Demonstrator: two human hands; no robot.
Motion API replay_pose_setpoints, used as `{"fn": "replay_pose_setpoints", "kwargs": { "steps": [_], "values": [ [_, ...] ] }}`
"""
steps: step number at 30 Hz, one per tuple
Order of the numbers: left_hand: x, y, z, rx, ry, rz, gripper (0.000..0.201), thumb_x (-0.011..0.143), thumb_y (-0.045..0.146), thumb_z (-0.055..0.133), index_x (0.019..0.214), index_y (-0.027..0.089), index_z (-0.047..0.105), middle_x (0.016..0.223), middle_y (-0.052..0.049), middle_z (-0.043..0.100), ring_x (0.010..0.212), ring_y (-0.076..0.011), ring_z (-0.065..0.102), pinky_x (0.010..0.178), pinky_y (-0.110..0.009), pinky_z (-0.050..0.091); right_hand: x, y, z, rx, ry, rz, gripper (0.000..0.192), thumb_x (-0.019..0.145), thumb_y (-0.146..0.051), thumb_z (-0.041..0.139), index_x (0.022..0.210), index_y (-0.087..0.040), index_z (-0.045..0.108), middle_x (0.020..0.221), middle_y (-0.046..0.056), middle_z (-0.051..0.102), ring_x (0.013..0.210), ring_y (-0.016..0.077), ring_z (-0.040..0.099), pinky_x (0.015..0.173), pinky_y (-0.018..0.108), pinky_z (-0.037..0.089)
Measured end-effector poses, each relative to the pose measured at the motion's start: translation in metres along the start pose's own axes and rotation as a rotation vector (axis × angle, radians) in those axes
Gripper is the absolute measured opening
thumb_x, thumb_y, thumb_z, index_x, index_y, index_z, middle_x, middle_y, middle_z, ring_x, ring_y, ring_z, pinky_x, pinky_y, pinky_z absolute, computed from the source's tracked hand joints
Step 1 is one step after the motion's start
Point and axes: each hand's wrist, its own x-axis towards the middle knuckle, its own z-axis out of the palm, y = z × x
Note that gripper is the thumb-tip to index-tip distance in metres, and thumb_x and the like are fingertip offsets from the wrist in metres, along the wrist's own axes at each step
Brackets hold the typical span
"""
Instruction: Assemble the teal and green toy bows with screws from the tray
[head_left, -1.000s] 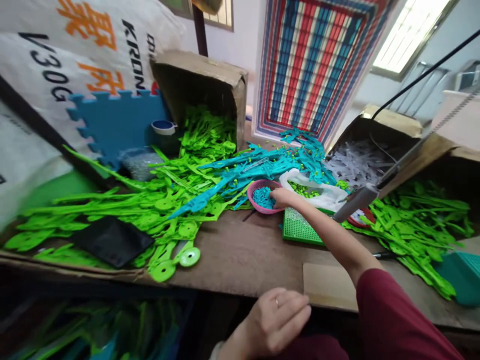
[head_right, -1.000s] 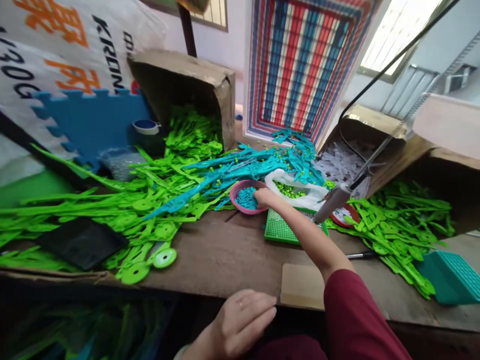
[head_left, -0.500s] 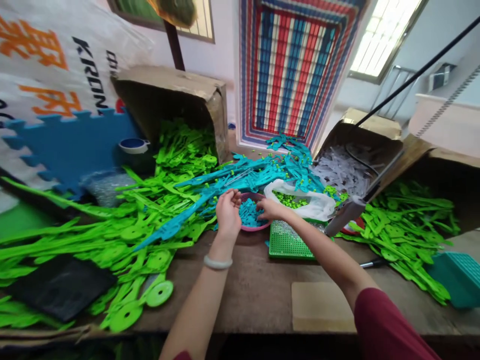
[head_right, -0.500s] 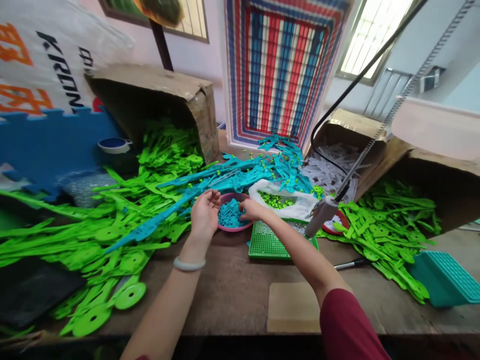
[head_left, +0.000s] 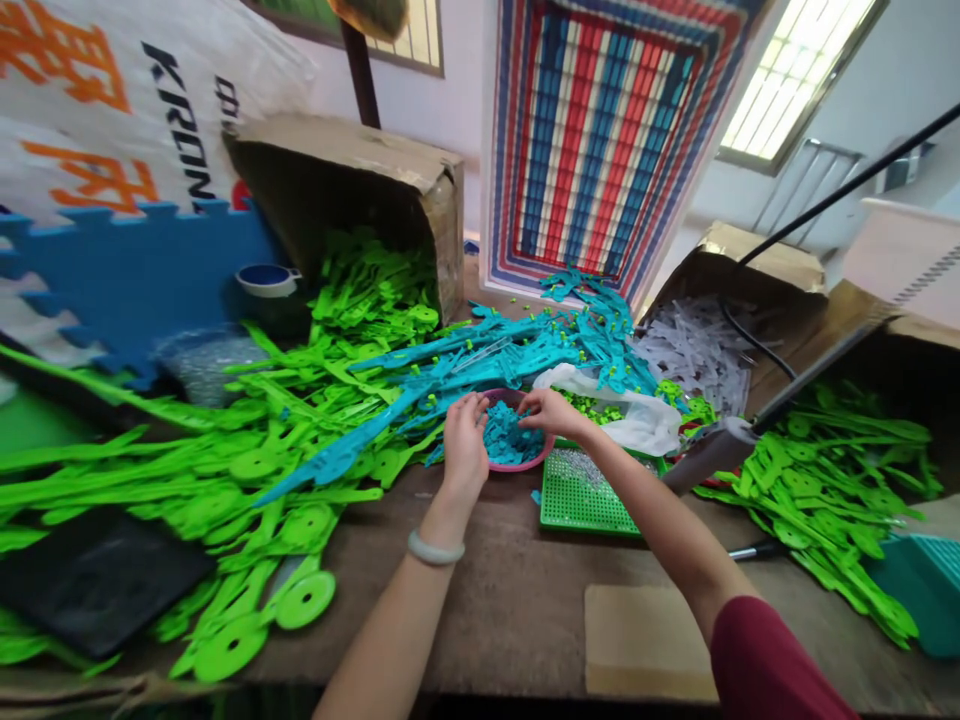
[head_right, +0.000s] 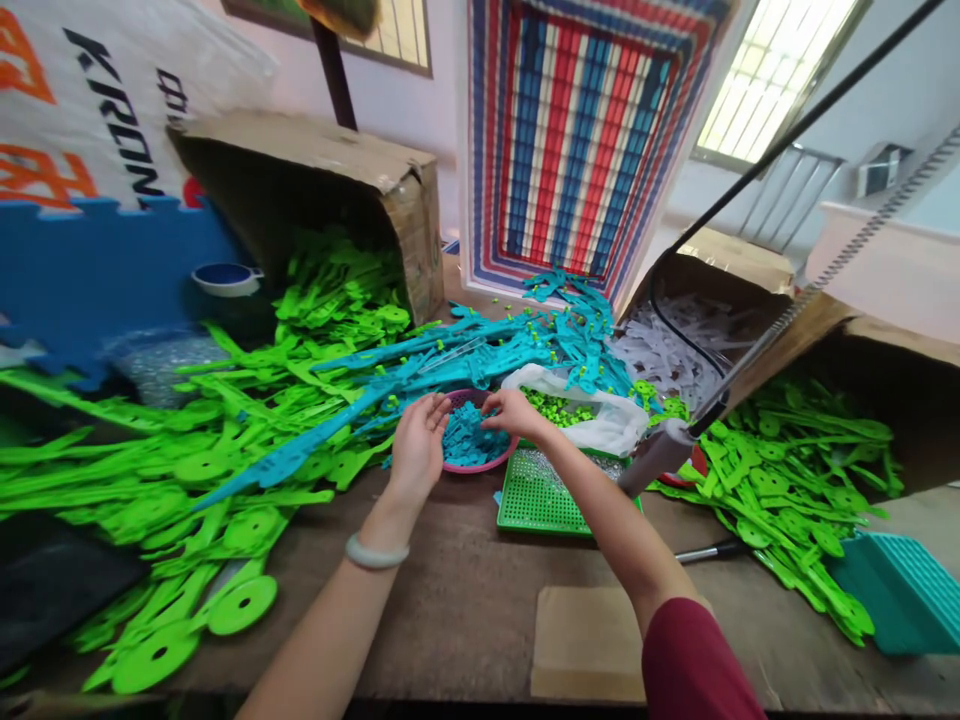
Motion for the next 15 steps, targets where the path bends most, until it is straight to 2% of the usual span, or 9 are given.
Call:
{"fn": "replay_pose_setpoints", "kwargs": {
  "steps": [3,6,10,15],
  "values": [
    [-0.002,-0.002,-0.001,-0.02,-0.016,-0.095,0.007,0.093,0.021,0.06,0.091,0.023,0.066,0.107,-0.003,0.072,0.109,-0.0142,0.067,0.099,-0.028,0.047,-0.002,-0.002,0.001,0.157,0.039,0.015,0.019,0.076,-0.03,0.077,0.083,-0.014,0.07,0.065,-0.002,0.064,0.06,0.0135,0.06,0.061,0.026,0.05],
    [-0.003,-0.003,0.001,-0.055,-0.073,-0.236,0.014,0.098,0.028,0.054,0.095,0.022,0.067,0.104,-0.006,0.072,0.097,-0.0166,0.069,0.092,-0.032,0.053,-0.005,-0.013,0.003,0.281,0.049,0.0,0.027,0.077,-0.038,0.076,0.089,-0.015,0.07,0.07,0.0,0.068,0.062,0.0136,0.063,0.062,0.027,0.053],
    [-0.005,-0.002,0.005,-0.15,-0.181,-0.364,0.027,0.102,0.033,0.046,0.094,0.019,0.068,0.09,-0.006,0.072,0.079,-0.018,0.069,0.079,-0.034,0.058,-0.008,-0.03,0.008,0.343,-0.012,-0.038,0.02,0.075,-0.026,0.075,0.092,-0.016,0.073,0.077,0.002,0.073,0.071,0.0169,0.069,0.065,0.028,0.057],
    [-0.009,0.001,0.01,-0.243,-0.256,-0.433,0.036,0.104,0.027,0.035,0.093,0.017,0.068,0.09,-0.009,0.074,0.086,-0.0191,0.072,0.083,-0.034,0.059,-0.009,-0.036,0.006,0.27,0.09,-0.051,0.021,0.079,-0.012,0.066,0.099,-0.015,0.07,0.089,0.005,0.073,0.085,0.0181,0.071,0.079,0.031,0.058]
  ]
}}
